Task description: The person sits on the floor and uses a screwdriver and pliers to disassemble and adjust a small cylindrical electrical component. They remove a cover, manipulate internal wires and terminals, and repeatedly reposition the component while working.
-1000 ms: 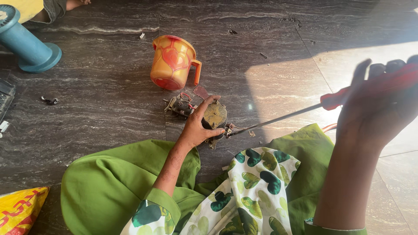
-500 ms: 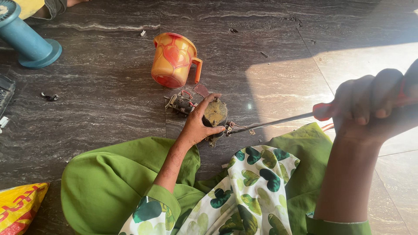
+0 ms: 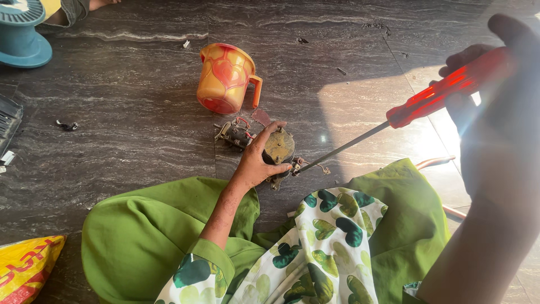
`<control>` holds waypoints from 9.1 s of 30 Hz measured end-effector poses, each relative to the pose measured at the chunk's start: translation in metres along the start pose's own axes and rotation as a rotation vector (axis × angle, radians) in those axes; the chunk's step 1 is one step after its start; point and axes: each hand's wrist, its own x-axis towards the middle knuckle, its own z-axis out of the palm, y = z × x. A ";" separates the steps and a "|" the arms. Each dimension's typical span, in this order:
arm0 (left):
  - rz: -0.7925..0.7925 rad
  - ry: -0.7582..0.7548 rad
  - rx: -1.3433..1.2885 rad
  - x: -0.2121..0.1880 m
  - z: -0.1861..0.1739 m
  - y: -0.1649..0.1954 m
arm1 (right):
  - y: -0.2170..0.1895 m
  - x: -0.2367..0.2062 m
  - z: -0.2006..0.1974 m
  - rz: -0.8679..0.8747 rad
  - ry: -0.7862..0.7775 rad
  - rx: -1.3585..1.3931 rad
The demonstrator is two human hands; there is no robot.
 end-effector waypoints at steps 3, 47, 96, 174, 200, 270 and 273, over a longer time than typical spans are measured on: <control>-0.056 -0.002 -0.006 0.000 0.000 0.000 | -0.003 0.001 0.000 0.034 0.053 -0.085; -0.101 -0.061 -0.036 0.000 -0.006 -0.016 | -0.050 0.053 -0.025 0.104 -0.513 0.237; -0.012 0.255 0.027 -0.004 0.017 0.003 | -0.009 0.000 0.034 0.192 0.371 0.235; -0.923 0.091 -1.069 -0.036 0.048 0.008 | -0.043 -0.101 -0.020 0.048 0.038 -0.239; -0.851 0.176 -1.194 -0.036 0.058 -0.016 | -0.102 -0.092 -0.020 -0.197 -0.392 0.193; -1.084 0.428 -0.725 -0.053 0.047 -0.047 | 0.026 -0.096 0.196 0.105 -0.340 0.177; -1.072 0.415 -0.751 -0.054 0.046 -0.044 | 0.036 -0.100 0.188 0.155 -0.373 0.215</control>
